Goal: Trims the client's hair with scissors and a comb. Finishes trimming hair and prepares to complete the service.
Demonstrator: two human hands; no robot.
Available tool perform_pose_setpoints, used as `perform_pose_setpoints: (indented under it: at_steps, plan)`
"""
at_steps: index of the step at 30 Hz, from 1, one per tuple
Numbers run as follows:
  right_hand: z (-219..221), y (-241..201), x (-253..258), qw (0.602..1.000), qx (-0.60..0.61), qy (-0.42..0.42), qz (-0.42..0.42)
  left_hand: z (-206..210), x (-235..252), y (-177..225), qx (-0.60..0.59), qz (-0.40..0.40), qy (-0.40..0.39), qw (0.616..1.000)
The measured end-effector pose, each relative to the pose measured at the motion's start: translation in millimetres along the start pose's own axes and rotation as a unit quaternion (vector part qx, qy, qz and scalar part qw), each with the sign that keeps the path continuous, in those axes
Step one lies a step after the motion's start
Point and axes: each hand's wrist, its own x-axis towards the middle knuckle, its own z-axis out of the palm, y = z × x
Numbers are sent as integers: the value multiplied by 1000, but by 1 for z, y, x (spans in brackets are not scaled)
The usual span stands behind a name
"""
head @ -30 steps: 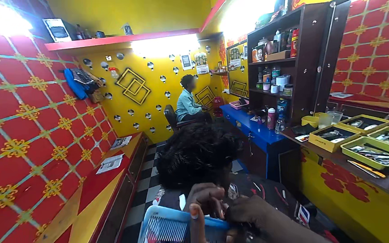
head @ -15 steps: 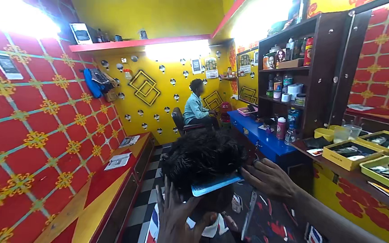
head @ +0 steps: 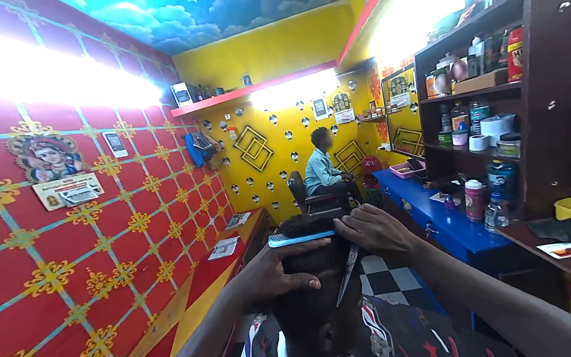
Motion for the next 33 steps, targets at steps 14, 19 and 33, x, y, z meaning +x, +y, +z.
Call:
perform_pose_setpoints:
  at_steps: [14, 19, 33]
  plan:
    - [-24, 28, 31, 994, -38, -12, -102, 5, -7, 6, -59, -7, 41, 997]
    - [-34, 34, 44, 992, -48, -2, -119, 4, -8, 7, -61, 5, 52, 997]
    - [-93, 8, 76, 826, 473, -303, 45, 12, -10, 16, -112, 45, 106, 987]
